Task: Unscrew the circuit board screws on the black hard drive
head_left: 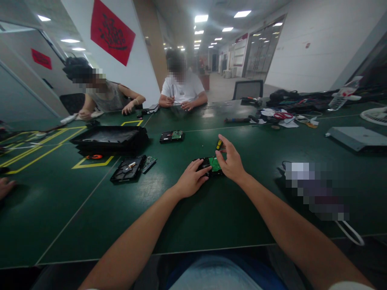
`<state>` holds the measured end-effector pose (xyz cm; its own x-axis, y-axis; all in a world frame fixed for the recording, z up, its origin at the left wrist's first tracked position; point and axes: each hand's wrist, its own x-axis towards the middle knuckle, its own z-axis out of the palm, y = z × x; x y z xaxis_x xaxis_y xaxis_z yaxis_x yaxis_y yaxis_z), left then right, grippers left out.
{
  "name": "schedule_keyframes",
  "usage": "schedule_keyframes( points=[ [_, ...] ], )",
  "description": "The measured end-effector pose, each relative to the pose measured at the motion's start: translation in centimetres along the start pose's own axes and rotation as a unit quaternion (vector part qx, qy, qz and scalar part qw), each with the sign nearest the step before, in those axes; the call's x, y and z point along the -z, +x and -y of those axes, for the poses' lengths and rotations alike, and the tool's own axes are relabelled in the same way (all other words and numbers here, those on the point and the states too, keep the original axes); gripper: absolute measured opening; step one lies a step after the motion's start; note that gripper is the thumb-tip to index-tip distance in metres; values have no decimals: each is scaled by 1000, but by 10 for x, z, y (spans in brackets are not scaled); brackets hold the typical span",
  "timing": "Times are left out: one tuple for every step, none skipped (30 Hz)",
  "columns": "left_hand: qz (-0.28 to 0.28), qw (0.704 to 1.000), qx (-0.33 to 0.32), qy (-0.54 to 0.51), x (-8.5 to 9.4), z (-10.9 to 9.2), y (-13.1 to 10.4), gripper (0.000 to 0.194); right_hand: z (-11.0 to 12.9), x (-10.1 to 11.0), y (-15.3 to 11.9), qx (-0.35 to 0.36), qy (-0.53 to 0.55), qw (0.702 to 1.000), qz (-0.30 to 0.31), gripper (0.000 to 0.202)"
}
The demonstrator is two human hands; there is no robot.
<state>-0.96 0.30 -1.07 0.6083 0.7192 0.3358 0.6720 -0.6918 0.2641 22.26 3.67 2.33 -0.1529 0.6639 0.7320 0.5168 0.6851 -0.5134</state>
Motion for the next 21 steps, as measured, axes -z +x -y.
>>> schedule_keyframes(
  points=[
    [1,1000,1,0,0,0,0,47,0,0,0,0,3,1000,-2,65],
    [1,1000,2,0,0,0,0,47,0,-1,0,-1,5,1000,-3,65],
    [1,1000,3,0,0,0,0,47,-1,-1,0,-2,7,1000,-5,66],
    [0,1000,3,0,0,0,0,47,-1,-1,0,-3,7,1000,-5,66],
    [0,1000,2,0,0,0,0,47,-2,-1,0,-4,8,1000,-5,66],
    [0,1000,1,0,0,0,0,46,-3,-2,-1,-4,8,1000,-5,67],
    [0,1000,0,0,0,0,0,46,-3,-2,-1,-5,8,1000,-6,67],
    [0,1000,-1,1,0,0,0,46,-3,-2,-1,-6,8,1000,-7,67],
    [0,1000,-1,1,-1,0,0,46,-4,-2,-1,-7,8,1000,-8,67],
    [0,1000,-1,2,-1,0,0,46,-4,-2,-1,-8,9,1000,-9,67],
    [0,1000,0,3,-1,0,0,46,-4,-3,-1,-10,11,1000,-10,67],
    [0,1000,1,4,-1,0,0,46,-3,-3,-1,-10,13,1000,-11,68],
    [1,1000,1,4,0,0,0,47,-3,-3,-2,-10,16,1000,-13,68],
    [1,1000,2,3,0,0,0,46,-3,-3,-2,-11,18,1000,-17,69],
    [2,1000,3,2,0,0,0,46,-3,-3,-2,-11,18,1000,-20,70],
    [2,1000,4,0,0,-1,0,46,-2,-3,-2,-12,18,999,-23,70],
    [3,1000,5,-1,1,-1,0,46,-2,-3,-2,-13,17,999,-25,70],
    [4,1000,5,-3,1,-1,0,46,-2,-2,-2,-15,16,999,-26,69],
    [4,1000,5,-4,1,-2,0,46,-2,-2,-2,-16,15,999,-26,68],
    [5,1000,6,-6,1,-2,0,47,-2,-2,-1,-17,15,999,-26,68],
    [5,1000,8,-9,1,-1,0,48,-2,-2,-1,-18,15,999,-27,67]
  ],
)
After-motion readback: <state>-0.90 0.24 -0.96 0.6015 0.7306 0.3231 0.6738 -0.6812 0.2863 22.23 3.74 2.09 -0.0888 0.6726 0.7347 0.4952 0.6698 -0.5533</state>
